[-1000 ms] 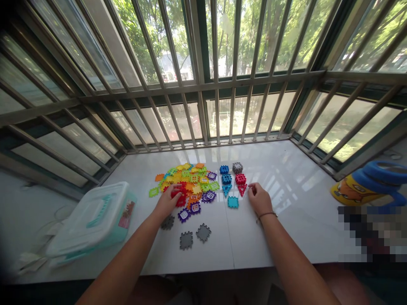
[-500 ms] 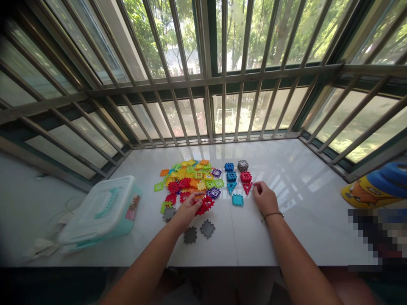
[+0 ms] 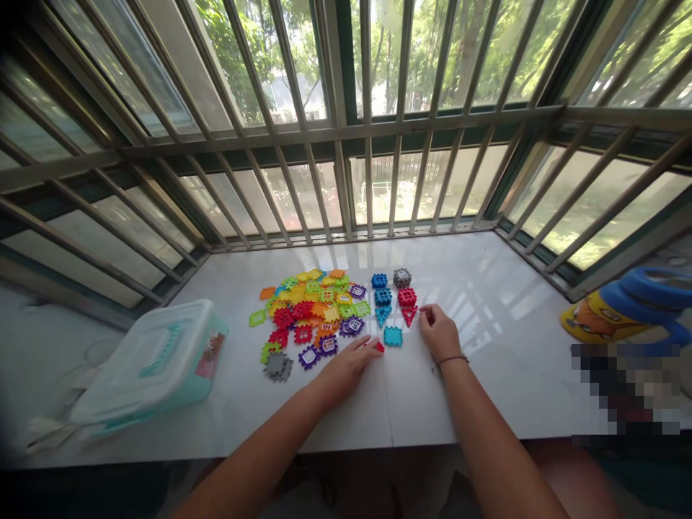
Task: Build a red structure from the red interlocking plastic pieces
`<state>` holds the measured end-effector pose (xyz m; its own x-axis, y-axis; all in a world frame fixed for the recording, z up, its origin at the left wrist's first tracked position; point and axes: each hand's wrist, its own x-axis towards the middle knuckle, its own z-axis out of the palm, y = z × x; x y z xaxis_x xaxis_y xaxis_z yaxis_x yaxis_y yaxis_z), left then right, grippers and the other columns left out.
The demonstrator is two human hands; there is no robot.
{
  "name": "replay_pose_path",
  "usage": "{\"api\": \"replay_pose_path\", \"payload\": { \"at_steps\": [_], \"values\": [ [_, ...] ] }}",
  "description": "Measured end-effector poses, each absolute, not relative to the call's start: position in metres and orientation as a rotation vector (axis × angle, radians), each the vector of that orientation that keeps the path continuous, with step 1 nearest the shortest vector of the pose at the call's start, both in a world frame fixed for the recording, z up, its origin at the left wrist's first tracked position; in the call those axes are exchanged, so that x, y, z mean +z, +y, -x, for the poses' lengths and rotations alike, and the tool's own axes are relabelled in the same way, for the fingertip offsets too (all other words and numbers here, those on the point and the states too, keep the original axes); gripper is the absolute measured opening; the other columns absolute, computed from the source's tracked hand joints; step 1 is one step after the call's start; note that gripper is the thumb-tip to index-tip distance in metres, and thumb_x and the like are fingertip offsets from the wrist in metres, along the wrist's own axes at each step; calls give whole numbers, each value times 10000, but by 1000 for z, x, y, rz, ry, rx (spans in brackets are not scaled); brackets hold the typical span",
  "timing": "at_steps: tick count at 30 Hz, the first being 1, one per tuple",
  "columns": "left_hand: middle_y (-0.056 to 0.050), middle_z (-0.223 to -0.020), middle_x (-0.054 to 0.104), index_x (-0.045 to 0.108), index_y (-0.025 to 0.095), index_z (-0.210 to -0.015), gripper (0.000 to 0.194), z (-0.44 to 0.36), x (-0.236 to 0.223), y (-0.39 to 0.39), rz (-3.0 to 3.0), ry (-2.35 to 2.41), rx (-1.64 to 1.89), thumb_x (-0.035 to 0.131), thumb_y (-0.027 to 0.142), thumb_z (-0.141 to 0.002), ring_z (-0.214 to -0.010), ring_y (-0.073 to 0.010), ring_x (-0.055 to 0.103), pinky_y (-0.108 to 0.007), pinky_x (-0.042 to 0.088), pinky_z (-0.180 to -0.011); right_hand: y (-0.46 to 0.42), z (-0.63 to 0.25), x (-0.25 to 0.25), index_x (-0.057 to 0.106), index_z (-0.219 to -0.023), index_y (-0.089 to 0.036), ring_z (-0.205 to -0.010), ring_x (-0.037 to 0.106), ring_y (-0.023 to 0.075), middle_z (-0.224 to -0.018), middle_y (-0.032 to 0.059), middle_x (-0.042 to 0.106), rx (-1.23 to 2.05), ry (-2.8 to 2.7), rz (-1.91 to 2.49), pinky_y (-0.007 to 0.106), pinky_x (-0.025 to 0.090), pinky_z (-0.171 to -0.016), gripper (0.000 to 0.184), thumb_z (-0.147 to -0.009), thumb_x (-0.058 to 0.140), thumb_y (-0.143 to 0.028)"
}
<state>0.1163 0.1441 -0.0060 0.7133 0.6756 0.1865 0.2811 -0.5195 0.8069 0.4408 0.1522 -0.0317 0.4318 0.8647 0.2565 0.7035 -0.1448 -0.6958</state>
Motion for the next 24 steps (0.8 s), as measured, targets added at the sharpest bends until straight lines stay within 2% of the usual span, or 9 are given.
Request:
{"api": "replay_pose_path", "payload": {
  "at_steps": [2, 4, 6, 9, 13, 16, 17, 19, 24],
  "values": [
    [-51, -1614, 659, 762, 332, -1414, 453, -109, 5, 143, -2059, 790, 658, 516, 214, -1052, -1567, -292, 541, -540, 460, -1298, 152, -441, -32, 766, -1081, -252, -727, 673, 239, -816, 45, 756, 267, -1330, 1900, 343, 489, -699, 332, -952, 581, -495],
    [-81, -1465, 759, 750, 321, -1417, 411, -94, 15, 142, -2001, 899, 682, 516, 287, -1080, -1372, -286, 699, -498, 542, -1204, 152, -442, -32, 768, -1078, -251, -723, 670, 241, -807, 45, 752, 270, -1327, 1900, 346, 488, -702, 334, -953, 583, -500],
    [-87, -1335, 813, 723, 308, -1426, 391, -74, 22, 141, -1910, 1037, 715, 511, 385, -1107, -1188, -268, 773, -446, 595, -1101, 152, -442, -32, 770, -1081, -252, -720, 668, 240, -806, 43, 750, 273, -1327, 1896, 347, 488, -707, 331, -951, 592, -499],
    [-89, -1275, 832, 683, 282, -1431, 414, -37, 25, 141, -1814, 1203, 721, 512, 477, -1109, -1024, -249, 802, -397, 632, -963, 151, -442, -32, 771, -1088, -256, -724, 670, 237, -821, 40, 758, 282, -1329, 1889, 347, 491, -719, 318, -949, 606, -489],
    [-73, -1157, 847, 696, 271, -1346, 423, 18, 23, 146, -1803, 1476, 815, 524, 550, -1079, -1007, -256, 795, -371, 615, -918, 150, -439, -30, 764, -1088, -245, -744, 673, 240, -866, 56, 774, 277, -1356, 1866, 354, 510, -730, 305, -959, 599, -468],
    [-39, -977, 821, 700, 268, -1297, 437, 57, 23, 162, -1659, 1865, 891, 463, 565, -1082, -809, -235, 758, -344, 582, -777, 149, -436, -27, 753, -1065, -232, -843, 688, 272, -944, 87, 785, 118, -1455, 1759, 394, 548, -804, 264, -957, 590, -410],
    [-37, -939, 808, 701, 263, -1291, 432, 69, 22, 169, -1633, 1973, 898, 452, 548, -1081, -808, -241, 752, -345, 570, -770, 148, -434, -26, 749, -1055, -229, -888, 690, 287, -964, 97, 786, 26, -1497, 1707, 417, 555, -848, 240, -959, 589, -379],
    [-80, -994, 804, 715, 230, -1205, 376, 90, 19, 184, -1662, 2191, 906, 458, 467, -1065, -922, -272, 755, -365, 560, -837, 145, -429, -24, 738, -1042, -227, -956, 686, 307, -986, 102, 783, -162, -1563, 1615, 458, 546, -932, 184, -970, 591, -311],
    [-176, -1068, 783, 726, 191, -1102, 419, 114, -4, 203, -1795, 2506, 519, 349, 374, -1092, -1008, -332, 724, -425, 523, -896, 133, -407, -15, 703, -1065, -235, -1019, 697, 303, -1038, 84, 778, -349, -1685, 1506, 475, 509, -1015, 108, -1000, 623, -201]
  ]
}}
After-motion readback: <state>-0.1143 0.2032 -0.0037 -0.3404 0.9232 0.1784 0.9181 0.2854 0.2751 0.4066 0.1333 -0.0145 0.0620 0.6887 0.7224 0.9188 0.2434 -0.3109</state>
